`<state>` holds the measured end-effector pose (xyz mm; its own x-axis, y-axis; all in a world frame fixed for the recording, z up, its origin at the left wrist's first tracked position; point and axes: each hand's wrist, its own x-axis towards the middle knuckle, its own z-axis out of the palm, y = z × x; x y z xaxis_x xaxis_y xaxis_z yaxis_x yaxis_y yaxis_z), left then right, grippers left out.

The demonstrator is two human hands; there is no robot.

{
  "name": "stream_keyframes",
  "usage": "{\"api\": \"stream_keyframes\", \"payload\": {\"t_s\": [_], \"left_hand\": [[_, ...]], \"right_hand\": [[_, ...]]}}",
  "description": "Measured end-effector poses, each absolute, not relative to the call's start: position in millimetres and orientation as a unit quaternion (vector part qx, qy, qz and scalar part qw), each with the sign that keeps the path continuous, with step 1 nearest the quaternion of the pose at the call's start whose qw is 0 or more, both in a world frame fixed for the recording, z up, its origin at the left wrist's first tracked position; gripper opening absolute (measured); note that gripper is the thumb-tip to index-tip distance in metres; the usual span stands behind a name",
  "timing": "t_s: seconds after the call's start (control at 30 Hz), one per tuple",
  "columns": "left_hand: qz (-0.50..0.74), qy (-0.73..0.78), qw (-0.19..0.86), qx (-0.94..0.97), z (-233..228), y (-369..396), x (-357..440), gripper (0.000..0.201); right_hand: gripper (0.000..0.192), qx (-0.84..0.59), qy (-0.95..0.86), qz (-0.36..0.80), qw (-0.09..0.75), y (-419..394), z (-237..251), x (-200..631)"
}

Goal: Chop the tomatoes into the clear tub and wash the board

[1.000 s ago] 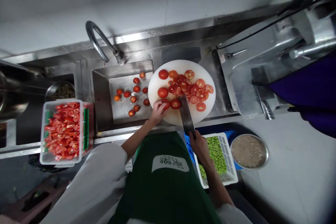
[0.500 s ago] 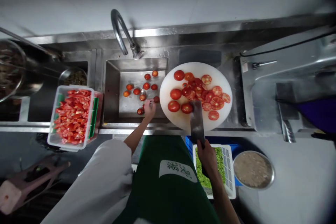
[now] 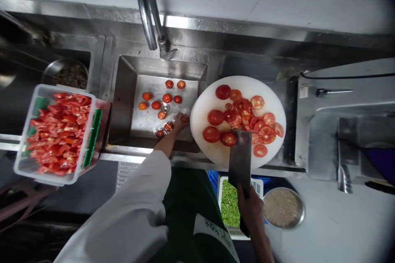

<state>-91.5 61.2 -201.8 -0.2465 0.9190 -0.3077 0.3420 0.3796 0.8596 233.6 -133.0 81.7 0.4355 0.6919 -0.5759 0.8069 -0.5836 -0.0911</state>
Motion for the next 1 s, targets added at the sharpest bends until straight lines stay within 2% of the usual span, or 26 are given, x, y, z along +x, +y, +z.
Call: {"api": "stream_keyframes", "payload": {"t_s": [0.13,0.27,0.4,0.5,0.6,0.73,0.8,0.9,1.0], "left_hand": [[0.379,0.746,0.372,0.402,-160,55,-102,0.058],[0.489,0.668,0.281,0.486,-82,66,-113,0.068],[0.53,0.584,0.258,0.558,-7,92,-104,0.063],[0.496,0.525,0.28,0.633,22,117,-76,0.057],[0.403,0.48,0.278,0.728,30,136,-39,0.049],[0.268,0.495,0.264,0.783,26,142,-6,0.036],[0.277,0.508,0.258,0.774,24,141,-5,0.031],[0.37,0.528,0.252,0.722,13,139,-30,0.023],[0.396,0.633,0.248,0.617,-19,135,-85,0.025]], "right_hand": [[0.036,0.829,0.458,-0.308,0.093,-127,87,232],[0.036,0.823,0.46,-0.322,0.091,-123,89,230],[0.037,0.822,0.456,-0.33,0.08,-121,88,227],[0.037,0.813,0.468,-0.338,0.082,-121,88,227],[0.036,0.801,0.479,-0.346,0.099,-122,87,229],[0.035,0.801,0.483,-0.34,0.095,-125,82,235],[0.036,0.8,0.483,-0.342,0.097,-125,81,236],[0.039,0.8,0.481,-0.343,0.106,-123,82,236],[0.041,0.802,0.474,-0.344,0.116,-122,86,235]]}}
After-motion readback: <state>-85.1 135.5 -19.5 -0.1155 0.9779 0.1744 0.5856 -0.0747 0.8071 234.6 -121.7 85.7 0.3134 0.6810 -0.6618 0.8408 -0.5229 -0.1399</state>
